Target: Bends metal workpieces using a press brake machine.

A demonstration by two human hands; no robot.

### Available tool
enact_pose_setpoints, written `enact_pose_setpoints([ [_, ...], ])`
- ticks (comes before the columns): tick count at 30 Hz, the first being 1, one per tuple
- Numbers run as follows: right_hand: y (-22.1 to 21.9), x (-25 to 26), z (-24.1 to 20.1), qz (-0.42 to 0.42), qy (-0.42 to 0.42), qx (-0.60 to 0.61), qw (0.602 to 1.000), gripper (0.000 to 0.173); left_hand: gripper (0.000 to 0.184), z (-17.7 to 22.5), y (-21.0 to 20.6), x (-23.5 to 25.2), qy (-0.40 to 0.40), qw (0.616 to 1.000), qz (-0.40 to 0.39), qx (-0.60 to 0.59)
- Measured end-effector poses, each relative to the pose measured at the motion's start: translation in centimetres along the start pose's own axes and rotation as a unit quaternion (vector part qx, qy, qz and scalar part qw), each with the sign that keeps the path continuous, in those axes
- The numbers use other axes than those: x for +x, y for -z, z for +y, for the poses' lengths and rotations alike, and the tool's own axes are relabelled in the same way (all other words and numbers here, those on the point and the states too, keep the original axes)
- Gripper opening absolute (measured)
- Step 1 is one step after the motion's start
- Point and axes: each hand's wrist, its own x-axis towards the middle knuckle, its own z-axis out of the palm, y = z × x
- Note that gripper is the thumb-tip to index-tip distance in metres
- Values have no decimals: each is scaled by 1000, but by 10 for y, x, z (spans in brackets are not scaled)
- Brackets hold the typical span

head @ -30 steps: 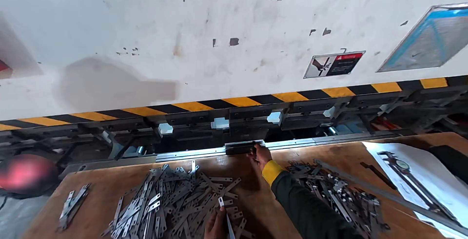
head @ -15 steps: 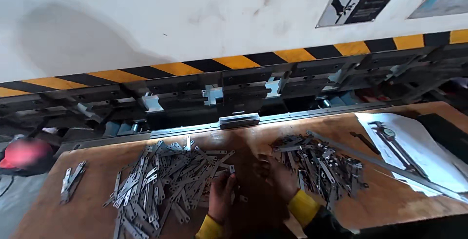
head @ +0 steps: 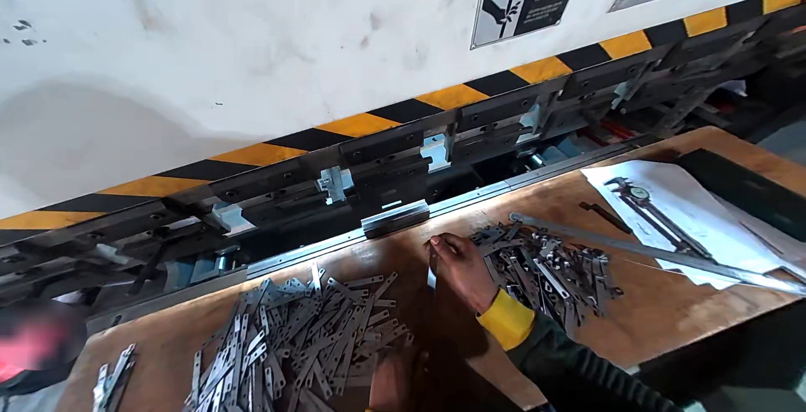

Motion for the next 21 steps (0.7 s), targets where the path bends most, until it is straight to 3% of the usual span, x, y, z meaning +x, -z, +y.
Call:
enact_pose_setpoints([
  [3,0,-4,2,-91,-30,-73,993,31,53,-10,3,1,14,984,52,-169],
  [6,-16,-19,7,-178,-57,-111,976,36,46,2,15,6,-51,948,84,-303],
  [12,-35,-42,26,-218,-52,-117,967,39,31,13,17,27,-73,919,198,-333],
  [15,-36,-24,34,-217,-101,-96,966,35,38,2,22,31,-39,961,79,-261],
  [17,-42,9,37,-198,-162,-51,965,38,40,-6,18,28,-29,970,10,-241],
  [21,-54,80,57,-156,-293,17,943,36,37,-13,2,13,-36,965,-23,-260],
])
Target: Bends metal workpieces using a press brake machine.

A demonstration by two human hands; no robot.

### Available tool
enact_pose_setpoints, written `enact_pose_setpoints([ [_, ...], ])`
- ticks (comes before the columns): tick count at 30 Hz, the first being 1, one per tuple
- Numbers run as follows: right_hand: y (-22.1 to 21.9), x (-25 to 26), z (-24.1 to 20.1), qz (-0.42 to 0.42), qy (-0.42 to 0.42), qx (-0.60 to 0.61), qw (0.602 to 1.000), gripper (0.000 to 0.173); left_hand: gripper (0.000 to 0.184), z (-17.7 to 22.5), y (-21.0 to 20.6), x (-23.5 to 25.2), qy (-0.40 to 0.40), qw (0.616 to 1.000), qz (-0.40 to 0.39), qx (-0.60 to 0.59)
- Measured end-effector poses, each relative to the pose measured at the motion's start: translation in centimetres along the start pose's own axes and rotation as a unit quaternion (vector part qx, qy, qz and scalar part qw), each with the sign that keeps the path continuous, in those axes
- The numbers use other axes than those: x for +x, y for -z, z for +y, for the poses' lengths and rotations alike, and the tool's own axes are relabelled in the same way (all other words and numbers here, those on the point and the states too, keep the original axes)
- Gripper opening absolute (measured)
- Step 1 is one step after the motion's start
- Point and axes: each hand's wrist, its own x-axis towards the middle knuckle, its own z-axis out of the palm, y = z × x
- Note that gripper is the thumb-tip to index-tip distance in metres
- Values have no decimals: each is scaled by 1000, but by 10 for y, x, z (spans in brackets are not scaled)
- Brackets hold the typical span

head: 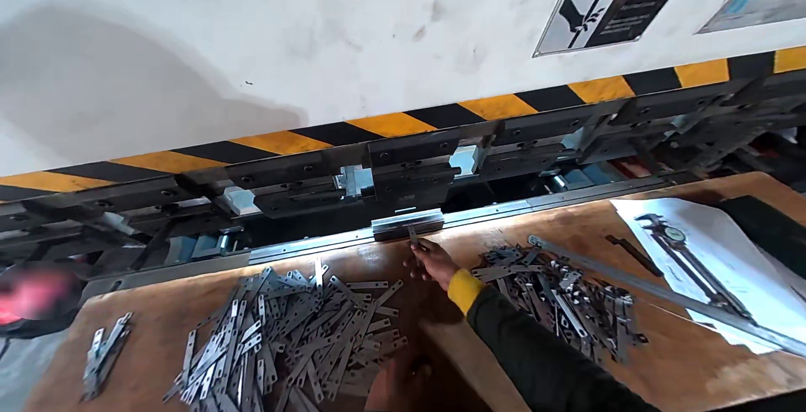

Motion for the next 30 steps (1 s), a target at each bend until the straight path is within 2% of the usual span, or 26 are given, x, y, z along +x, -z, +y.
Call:
enact_pose_setpoints([
  [5,0,36,-1,10,-41,87,995,26,38,-15,-4,-18,8,999,22,-44],
  [8,-3,34,-6,29,-33,49,998,30,36,-28,-6,-20,10,998,31,-59],
  [14,-4,40,-20,61,-27,9,998,37,39,-22,-3,-18,28,999,18,-35],
  [30,-1,43,-22,73,-24,30,997,34,35,-21,-10,-21,-10,996,43,-73],
])
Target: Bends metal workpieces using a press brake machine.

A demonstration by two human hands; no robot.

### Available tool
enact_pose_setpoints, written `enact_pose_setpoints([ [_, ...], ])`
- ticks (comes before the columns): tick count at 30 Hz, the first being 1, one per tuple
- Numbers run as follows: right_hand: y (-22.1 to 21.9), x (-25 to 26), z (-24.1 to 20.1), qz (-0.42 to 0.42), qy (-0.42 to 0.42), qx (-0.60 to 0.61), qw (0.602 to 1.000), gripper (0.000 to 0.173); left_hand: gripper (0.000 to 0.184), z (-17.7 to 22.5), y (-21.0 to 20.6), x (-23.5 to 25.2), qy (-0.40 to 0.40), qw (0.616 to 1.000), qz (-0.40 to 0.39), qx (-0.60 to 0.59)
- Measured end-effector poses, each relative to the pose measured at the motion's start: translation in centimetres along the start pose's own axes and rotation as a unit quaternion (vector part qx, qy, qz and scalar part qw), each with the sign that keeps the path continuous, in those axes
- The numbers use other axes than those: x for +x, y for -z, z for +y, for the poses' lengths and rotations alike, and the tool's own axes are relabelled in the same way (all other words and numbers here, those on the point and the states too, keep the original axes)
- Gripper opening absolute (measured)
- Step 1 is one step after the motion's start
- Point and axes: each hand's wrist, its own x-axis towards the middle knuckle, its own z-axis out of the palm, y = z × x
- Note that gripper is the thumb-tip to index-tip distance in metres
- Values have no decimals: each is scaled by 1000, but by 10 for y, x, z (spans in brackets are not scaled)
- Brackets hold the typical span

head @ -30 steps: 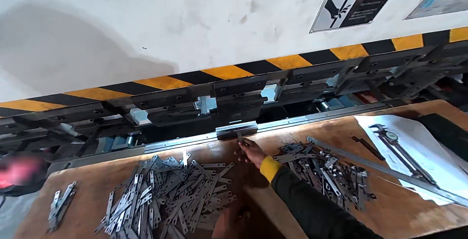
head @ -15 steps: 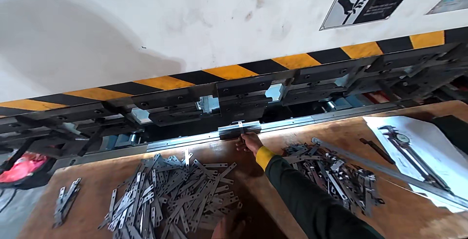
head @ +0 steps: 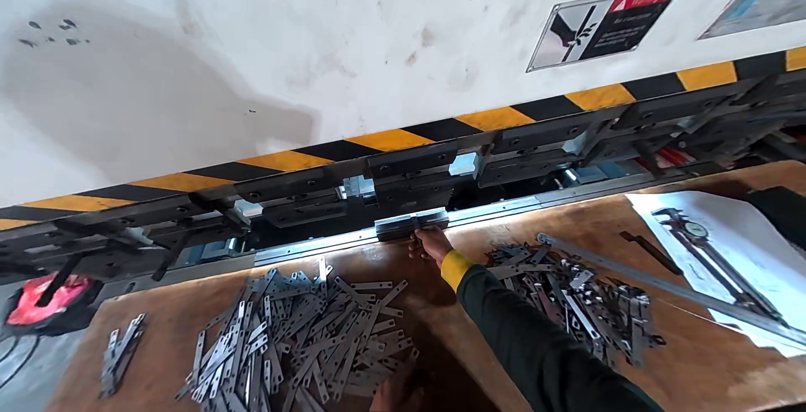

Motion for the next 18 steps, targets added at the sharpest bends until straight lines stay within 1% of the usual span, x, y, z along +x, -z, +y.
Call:
enact_pose_setpoints([
  [3,0,2,0,-1,-9,6,1000,33,36,-4,0,0,-6,1000,1,6],
  [7,0,2,1,-9,5,-11,1000,34,34,4,1,-3,-5,999,5,33],
  [12,-1,1,0,-7,0,-7,1000,33,34,8,1,-6,-2,1000,8,23],
  [18,-1,0,0,-3,-7,1,1000,31,35,0,4,-7,-7,999,5,32],
])
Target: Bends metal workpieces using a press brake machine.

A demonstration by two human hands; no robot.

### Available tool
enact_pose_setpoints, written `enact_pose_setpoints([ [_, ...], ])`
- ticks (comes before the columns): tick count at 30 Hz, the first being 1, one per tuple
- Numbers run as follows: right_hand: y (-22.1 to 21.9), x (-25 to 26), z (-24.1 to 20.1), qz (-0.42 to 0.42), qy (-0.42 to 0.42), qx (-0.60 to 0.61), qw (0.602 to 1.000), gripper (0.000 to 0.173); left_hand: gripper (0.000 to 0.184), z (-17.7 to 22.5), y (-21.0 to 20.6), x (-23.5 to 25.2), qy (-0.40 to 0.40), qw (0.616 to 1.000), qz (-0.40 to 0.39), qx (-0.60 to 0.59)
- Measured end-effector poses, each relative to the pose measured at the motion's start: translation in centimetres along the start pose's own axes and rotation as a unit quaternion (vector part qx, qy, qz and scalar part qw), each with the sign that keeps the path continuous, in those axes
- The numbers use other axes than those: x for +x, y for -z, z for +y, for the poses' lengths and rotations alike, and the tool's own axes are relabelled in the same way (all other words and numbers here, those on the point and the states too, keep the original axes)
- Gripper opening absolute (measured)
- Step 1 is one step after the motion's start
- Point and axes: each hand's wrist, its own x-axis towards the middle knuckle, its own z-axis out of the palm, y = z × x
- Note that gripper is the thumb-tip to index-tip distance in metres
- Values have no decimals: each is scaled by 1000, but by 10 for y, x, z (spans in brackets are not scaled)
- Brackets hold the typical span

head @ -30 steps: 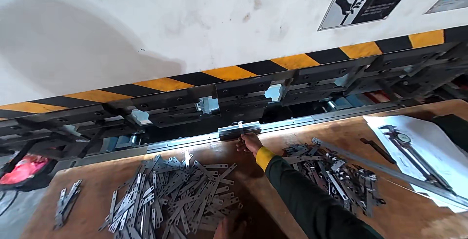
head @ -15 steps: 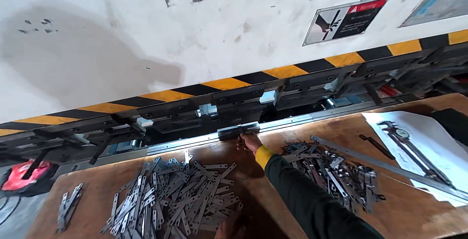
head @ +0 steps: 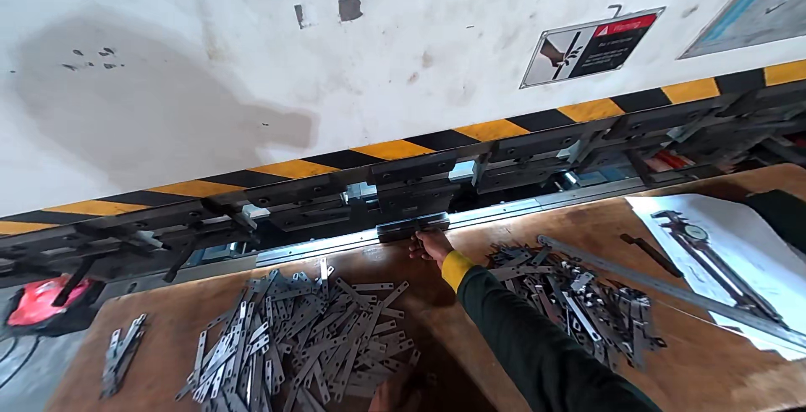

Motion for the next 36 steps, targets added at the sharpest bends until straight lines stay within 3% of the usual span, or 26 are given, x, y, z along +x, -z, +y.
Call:
enact_pose_setpoints([
  [8,-1,-1,2,9,-9,-1,1000,30,38,-9,7,0,34,999,0,-3],
  [14,1,-1,1,15,-2,10,1000,30,37,-10,29,9,42,997,71,11],
  [22,5,-6,-11,-5,-32,101,994,39,43,28,61,60,144,950,142,239],
  [28,7,-23,-13,-21,-36,126,991,51,44,42,56,118,136,885,94,436],
  [36,12,-22,-4,-22,-17,150,988,48,42,53,64,135,141,859,34,491],
])
